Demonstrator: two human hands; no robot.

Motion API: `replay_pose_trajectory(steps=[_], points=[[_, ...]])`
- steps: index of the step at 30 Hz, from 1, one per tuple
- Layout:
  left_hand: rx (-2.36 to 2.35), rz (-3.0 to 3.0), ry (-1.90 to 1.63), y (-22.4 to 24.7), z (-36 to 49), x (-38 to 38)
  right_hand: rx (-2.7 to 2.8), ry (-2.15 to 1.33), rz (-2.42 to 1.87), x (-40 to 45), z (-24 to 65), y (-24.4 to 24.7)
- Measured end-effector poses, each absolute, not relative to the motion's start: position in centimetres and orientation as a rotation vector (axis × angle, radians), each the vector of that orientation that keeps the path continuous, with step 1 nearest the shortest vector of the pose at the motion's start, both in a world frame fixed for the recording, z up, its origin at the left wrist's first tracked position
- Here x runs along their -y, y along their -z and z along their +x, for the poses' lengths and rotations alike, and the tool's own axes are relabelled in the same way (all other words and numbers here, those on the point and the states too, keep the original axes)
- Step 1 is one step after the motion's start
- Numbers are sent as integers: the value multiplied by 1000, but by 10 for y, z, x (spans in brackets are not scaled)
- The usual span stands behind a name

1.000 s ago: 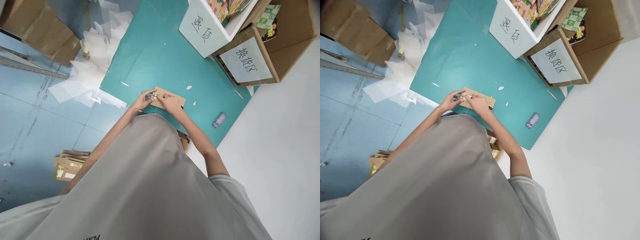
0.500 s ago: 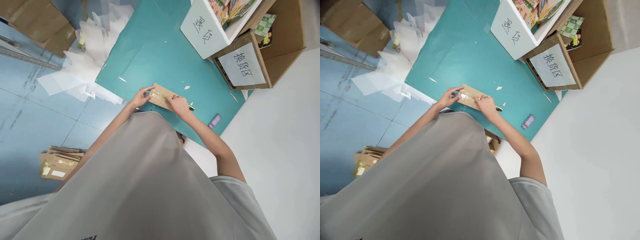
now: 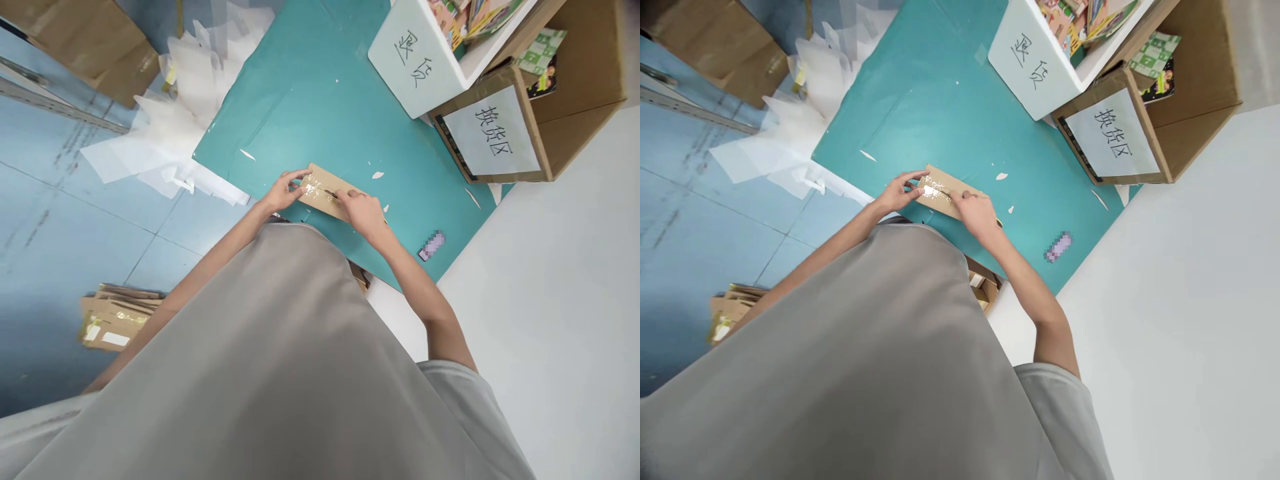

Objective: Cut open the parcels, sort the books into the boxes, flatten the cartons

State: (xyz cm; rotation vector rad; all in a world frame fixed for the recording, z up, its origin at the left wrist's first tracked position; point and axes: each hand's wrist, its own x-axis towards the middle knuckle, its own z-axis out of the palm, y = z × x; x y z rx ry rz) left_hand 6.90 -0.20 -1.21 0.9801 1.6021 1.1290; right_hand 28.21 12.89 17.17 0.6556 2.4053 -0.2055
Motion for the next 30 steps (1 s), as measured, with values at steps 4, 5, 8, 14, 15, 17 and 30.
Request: replay_pose_trajectory(steps=[4,5,8,14,15,17,30], points=[[-1591,975,-1155,16,69,1,-2429,236,592,-123,244,-152],[-1592,967,-1153,16,70,1,-2424,239,586,-123,239,-149],[-1610,945,-1143,15,71,2,-2397,242,576,-128,232,-145],[-1602,925,-1194,18,73,1,-2397,249,539,-134,227,-143],[-1598,914,-1206,19,73,1,-2402,248,525,-134,226,-143],[-1595,894,-1221,22,74,1,-2407,243,501,-135,224,-142],[-1586,864,-1231,24,77,0,-2361,118,469,-135,247,-142]])
